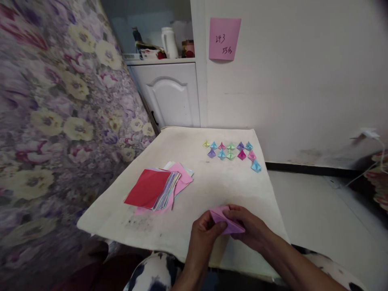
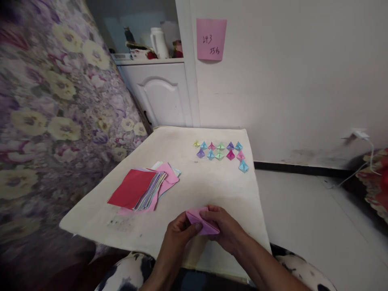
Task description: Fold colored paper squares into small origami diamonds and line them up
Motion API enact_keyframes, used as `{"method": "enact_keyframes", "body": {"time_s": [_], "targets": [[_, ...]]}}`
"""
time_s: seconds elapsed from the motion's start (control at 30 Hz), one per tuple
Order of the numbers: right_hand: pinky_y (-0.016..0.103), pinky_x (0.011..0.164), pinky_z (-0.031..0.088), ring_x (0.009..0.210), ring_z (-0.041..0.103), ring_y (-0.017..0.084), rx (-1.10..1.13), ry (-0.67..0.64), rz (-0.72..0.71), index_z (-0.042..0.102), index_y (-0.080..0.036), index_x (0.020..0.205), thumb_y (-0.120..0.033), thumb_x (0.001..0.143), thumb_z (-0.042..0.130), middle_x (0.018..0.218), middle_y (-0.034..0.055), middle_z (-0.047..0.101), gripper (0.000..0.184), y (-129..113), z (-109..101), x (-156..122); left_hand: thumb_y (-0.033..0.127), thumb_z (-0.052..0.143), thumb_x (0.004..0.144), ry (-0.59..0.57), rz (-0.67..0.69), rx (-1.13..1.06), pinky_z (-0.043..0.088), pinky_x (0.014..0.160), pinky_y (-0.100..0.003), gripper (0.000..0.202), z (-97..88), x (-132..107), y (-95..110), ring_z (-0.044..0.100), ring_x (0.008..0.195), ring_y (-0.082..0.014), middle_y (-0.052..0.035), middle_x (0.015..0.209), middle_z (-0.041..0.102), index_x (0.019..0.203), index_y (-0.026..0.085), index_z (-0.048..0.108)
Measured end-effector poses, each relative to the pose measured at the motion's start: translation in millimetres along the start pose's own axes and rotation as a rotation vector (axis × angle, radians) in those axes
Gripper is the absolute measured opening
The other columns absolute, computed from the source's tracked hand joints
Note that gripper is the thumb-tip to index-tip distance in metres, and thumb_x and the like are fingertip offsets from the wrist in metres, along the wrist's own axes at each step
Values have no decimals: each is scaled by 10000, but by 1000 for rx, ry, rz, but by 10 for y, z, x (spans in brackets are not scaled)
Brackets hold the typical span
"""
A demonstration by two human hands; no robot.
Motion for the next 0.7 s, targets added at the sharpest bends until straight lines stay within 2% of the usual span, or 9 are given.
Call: {"method": "enact_keyframes", "body": {"time_s": [0.1,0.23,0.37,0.5,0.6,0.7], "targets": [[189,416,186,447,359,51,45,-29,44,574,-163,752,-299,696,696,548,-59,437,191,21,8,-24,136,744,646,48,17,-57,455,657,-217,218,-28,1,7,584,687,-124,22,712,662,836,178,647],[177,419,185,501,416,50,12,-17,74,607,-181,898,-322,684,724,678,-30,515,281,27,13,-48,99,733,640,56,-12,-72,462,677,-226,385,-35,-12,11,595,720,-130,1,798,678,995,192,618],[180,417,171,505,419,56,-106,35,49,606,-192,938,-379,672,733,715,-17,545,349,29,6,-28,101,713,646,44,-4,-22,465,713,-254,252,-35,-20,42,607,754,-154,-13,789,667,878,166,642],[198,506,300,586,478,88,-233,143,-112,595,-181,864,-369,651,752,736,-12,567,324,-55,-40,1,108,716,637,82,-35,22,447,656,-247,312,-83,-15,9,591,701,-144,7,761,647,921,185,612],[212,536,311,575,449,88,-328,159,-276,577,-162,739,-369,694,712,659,-28,525,252,-196,-22,-33,139,711,656,95,-24,92,384,565,-196,147,-115,-6,-9,511,582,-99,37,606,581,753,154,601],[224,536,309,570,436,97,-504,153,-354,587,-153,701,-393,765,633,628,-19,519,252,-291,11,-83,167,710,662,146,-9,107,326,511,-182,151,-158,5,-26,439,525,-79,54,529,528,639,148,562]]}}
Point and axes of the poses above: each hand's wrist, its own x-axis towards the middle knuckle, its own z-axis out of the palm, y = z × x, the point moved 6 cm from there along x, towards the middle knuckle
